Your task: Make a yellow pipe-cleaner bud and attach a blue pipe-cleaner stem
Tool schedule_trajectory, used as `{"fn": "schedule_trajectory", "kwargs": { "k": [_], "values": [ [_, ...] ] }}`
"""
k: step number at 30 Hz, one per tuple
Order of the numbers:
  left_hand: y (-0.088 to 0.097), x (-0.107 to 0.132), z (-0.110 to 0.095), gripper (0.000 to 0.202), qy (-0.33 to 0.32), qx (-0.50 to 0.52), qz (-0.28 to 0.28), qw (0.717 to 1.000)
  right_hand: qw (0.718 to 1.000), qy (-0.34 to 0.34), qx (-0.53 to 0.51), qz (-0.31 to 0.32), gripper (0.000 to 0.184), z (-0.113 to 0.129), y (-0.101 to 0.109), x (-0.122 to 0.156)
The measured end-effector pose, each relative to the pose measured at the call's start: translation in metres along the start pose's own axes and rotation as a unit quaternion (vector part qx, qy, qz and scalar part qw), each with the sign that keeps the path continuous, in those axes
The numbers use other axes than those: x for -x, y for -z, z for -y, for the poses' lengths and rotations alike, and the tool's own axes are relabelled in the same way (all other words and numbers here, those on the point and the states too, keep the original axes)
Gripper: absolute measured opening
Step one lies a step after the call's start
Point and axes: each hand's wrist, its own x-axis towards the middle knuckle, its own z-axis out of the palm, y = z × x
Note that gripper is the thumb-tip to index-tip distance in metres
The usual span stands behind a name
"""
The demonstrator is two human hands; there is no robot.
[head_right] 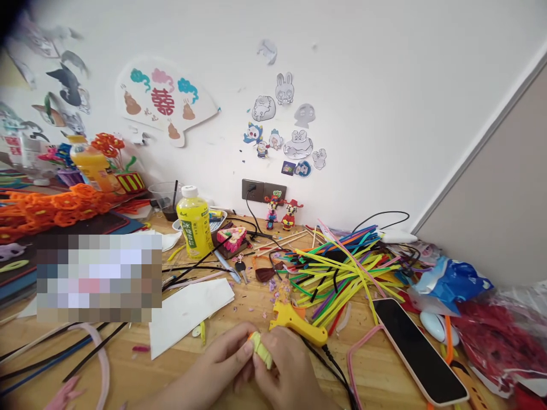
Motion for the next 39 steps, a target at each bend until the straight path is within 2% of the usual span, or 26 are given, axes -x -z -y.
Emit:
{"fn": "schedule_trajectory", "kwargs": {
  "k": [4, 10, 16, 21, 24, 29, 35, 39],
  "values": [
    [0.000, 0.000, 0.002, 0.041, -0.017, -0.015, -0.020, 1.000, 1.000, -0.007, -0.004, 0.000, 0.012, -0.001, 0.000, 0.000],
    [-0.001, 0.000, -0.003, 0.043, -0.001, -0.022, -0.009, 1.000, 1.000, 0.020, 0.007, 0.008, 0.013, -0.001, 0.000, -0.004],
    [0.000, -0.003, 0.004, 0.041, 0.002, 0.021, -0.026, 0.999, 0.999, -0.033, -0.015, 0.017, 0.011, -0.001, -0.002, 0.002],
    [0.000, -0.004, 0.005, 0.042, -0.009, 0.049, -0.031, 0.998, 0.998, -0.070, -0.002, -0.007, 0.021, -0.005, -0.005, 0.007],
    [0.000, -0.004, 0.005, 0.043, -0.022, 0.053, -0.029, 0.998, 0.997, -0.065, 0.024, -0.029, 0.028, -0.005, -0.005, 0.006],
    [0.002, -0.005, 0.009, 0.041, -0.023, 0.039, -0.038, 0.998, 1.000, -0.018, -0.007, -0.010, 0.017, -0.002, -0.001, -0.001],
    [0.002, -0.004, 0.006, 0.039, -0.011, 0.035, -0.037, 0.999, 0.998, -0.050, -0.010, -0.030, 0.016, -0.001, -0.002, 0.002],
    [0.001, -0.002, 0.001, 0.040, -0.012, 0.034, -0.037, 0.999, 0.998, -0.057, -0.022, -0.014, 0.017, -0.002, -0.001, 0.003]
  ]
}}
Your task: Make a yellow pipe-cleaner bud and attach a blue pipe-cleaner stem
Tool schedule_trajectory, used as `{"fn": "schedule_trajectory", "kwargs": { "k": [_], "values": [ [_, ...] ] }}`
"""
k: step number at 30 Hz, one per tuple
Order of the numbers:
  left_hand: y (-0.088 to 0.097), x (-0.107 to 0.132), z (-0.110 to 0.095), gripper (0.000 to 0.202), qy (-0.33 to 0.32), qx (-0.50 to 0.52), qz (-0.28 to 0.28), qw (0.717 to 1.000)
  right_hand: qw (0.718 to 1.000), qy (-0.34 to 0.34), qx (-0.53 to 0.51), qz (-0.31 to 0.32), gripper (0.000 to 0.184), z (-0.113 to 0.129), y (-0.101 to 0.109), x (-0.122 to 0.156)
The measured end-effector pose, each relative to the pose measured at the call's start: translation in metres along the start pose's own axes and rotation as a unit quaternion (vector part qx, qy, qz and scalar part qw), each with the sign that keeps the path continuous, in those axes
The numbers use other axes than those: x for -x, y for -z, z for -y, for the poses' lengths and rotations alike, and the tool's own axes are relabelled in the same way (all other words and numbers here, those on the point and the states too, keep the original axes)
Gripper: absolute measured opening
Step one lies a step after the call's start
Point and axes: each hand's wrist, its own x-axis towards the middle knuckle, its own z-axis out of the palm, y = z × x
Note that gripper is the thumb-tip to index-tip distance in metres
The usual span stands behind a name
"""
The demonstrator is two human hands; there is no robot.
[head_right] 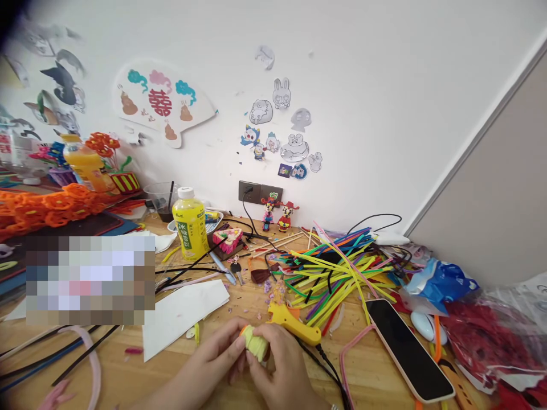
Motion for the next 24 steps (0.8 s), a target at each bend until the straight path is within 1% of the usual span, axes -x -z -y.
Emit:
{"fn": "schedule_trajectory", "kwargs": {
  "k": [4, 7, 11, 16, 21, 24],
  "values": [
    [-0.0004, -0.0007, -0.0011, 0.042, 0.005, -0.002, 0.000, 1.000, 1.000, -0.005, -0.011, 0.009, 0.016, -0.0004, 0.0008, -0.0007],
    [0.0000, -0.0012, -0.0001, 0.040, -0.004, -0.007, 0.005, 1.000, 1.000, -0.009, -0.013, 0.010, 0.014, 0.0000, 0.0010, -0.0003],
    [-0.0009, 0.0009, -0.0023, 0.040, -0.016, -0.005, 0.018, 1.000, 1.000, -0.008, -0.001, -0.007, 0.016, 0.0010, 0.0018, 0.0027],
    [-0.0010, 0.0024, -0.0037, 0.040, -0.014, -0.002, 0.024, 1.000, 1.000, 0.005, 0.021, -0.021, 0.015, 0.0005, 0.0023, 0.0045],
    [0.0012, 0.0017, 0.0010, 0.038, -0.018, -0.011, 0.025, 0.999, 1.000, 0.003, 0.012, -0.016, 0.015, 0.0005, 0.0019, 0.0030],
    [0.0008, 0.0021, -0.0006, 0.039, -0.016, -0.015, 0.028, 0.999, 1.000, 0.004, 0.008, -0.008, 0.015, 0.0023, 0.0028, 0.0011]
  ]
}}
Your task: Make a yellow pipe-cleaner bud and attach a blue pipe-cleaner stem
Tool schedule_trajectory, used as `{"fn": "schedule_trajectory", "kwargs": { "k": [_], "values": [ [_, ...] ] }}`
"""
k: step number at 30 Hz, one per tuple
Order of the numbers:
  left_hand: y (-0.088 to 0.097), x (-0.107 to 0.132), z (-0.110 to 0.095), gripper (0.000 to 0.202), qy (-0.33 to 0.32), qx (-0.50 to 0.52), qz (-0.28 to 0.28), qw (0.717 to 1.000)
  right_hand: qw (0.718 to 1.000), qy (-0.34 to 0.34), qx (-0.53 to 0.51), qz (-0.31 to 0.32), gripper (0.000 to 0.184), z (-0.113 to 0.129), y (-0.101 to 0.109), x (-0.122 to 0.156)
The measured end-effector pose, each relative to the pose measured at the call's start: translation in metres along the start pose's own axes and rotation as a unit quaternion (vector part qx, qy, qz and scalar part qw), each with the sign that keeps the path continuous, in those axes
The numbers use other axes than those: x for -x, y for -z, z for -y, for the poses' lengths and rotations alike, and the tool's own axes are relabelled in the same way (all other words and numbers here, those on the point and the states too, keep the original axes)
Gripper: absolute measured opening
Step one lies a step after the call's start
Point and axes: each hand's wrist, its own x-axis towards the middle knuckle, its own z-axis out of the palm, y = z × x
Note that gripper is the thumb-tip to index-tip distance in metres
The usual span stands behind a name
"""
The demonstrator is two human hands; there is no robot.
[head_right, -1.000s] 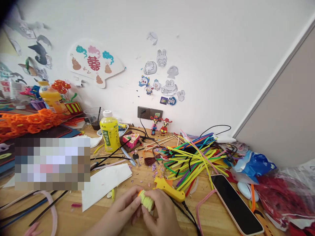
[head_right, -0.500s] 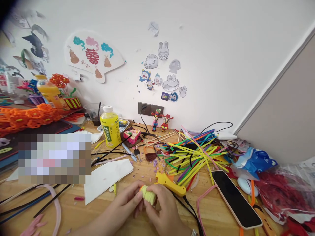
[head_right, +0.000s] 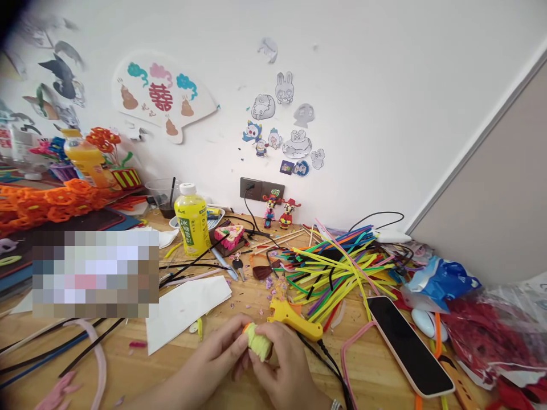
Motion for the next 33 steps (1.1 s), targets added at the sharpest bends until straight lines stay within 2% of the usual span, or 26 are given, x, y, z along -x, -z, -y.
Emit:
{"fn": "schedule_trajectory", "kwargs": {
  "k": [4, 9, 20, 29, 33],
  "values": [
    [-0.002, 0.001, -0.006, 0.044, 0.007, 0.000, 0.000, 1.000, 1.000, 0.006, -0.006, 0.003, 0.012, 0.001, 0.001, -0.001],
    [-0.003, 0.001, -0.009, 0.045, 0.008, 0.001, -0.008, 1.000, 1.000, -0.009, 0.005, -0.013, 0.018, -0.002, -0.002, 0.003],
    [-0.003, 0.002, -0.011, 0.041, 0.005, -0.001, 0.002, 1.000, 1.000, 0.008, -0.004, 0.017, 0.014, -0.003, -0.002, 0.003],
    [-0.002, 0.003, -0.002, 0.037, -0.001, -0.004, 0.005, 1.000, 0.999, 0.049, 0.003, 0.016, 0.011, -0.003, -0.004, -0.001],
    [-0.002, 0.001, 0.000, 0.037, 0.003, 0.014, -0.010, 1.000, 0.999, 0.039, 0.018, 0.019, 0.011, -0.002, -0.004, -0.001]
  ]
}}
